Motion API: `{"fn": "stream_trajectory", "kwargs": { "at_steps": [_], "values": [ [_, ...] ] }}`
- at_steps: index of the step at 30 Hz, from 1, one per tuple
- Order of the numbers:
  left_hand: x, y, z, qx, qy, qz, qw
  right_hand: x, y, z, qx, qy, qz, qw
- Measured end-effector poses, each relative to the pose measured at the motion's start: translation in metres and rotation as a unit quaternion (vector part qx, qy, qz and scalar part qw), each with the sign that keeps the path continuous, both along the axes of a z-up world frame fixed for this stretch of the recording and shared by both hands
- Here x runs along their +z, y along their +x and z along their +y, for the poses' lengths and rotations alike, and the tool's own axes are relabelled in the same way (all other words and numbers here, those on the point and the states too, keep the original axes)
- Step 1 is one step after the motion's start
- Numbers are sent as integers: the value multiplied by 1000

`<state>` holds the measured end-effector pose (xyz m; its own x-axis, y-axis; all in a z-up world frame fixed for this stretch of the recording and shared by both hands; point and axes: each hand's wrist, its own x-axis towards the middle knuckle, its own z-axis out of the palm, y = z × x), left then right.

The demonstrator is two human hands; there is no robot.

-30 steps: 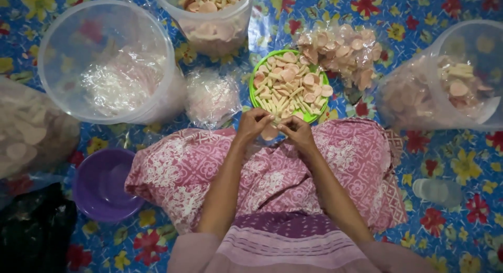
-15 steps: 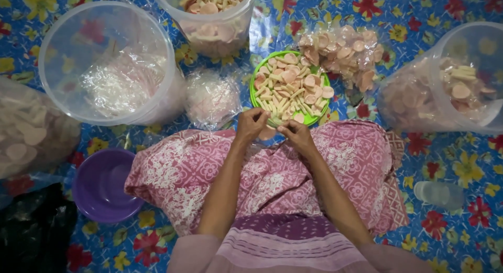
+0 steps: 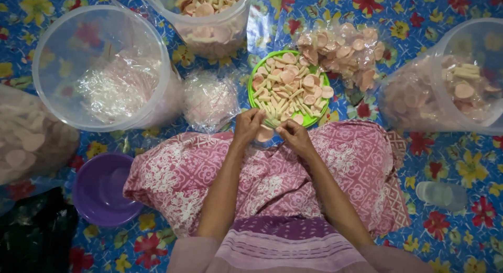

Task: The person sorts sliced food items from a green plate and puts them into clear containers by hand while sitting on the floor.

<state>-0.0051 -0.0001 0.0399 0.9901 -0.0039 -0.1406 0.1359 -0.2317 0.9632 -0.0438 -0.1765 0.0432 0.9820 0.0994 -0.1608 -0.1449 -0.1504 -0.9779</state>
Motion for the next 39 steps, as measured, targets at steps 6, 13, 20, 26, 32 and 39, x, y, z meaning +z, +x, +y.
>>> {"fn": "stream_trajectory", "kwargs": {
  "at_steps": [6, 13, 20, 26, 32, 39],
  "values": [
    [6, 1, -1, 52, 0, 0, 999, 53, -2, 8, -64, 36, 154, 985],
    [22, -1, 2, 106, -14, -19, 994, 82, 65, -34, -246, 76, -13, 966],
    [-6, 0, 10, 70, 23, -57, 996, 72, 116, -113, -248, 305, 8, 919],
    [38, -5, 35, 148, 129, -148, 969, 49, 69, -63, -222, 217, 65, 948],
    [15, 5, 69, 153, 328, -94, 928, 6, 27, -20, -144, 188, 130, 963],
    [-11, 5, 59, 76, 425, -41, 901, -25, 5, -4, -159, 195, 180, 951]
  ]
}}
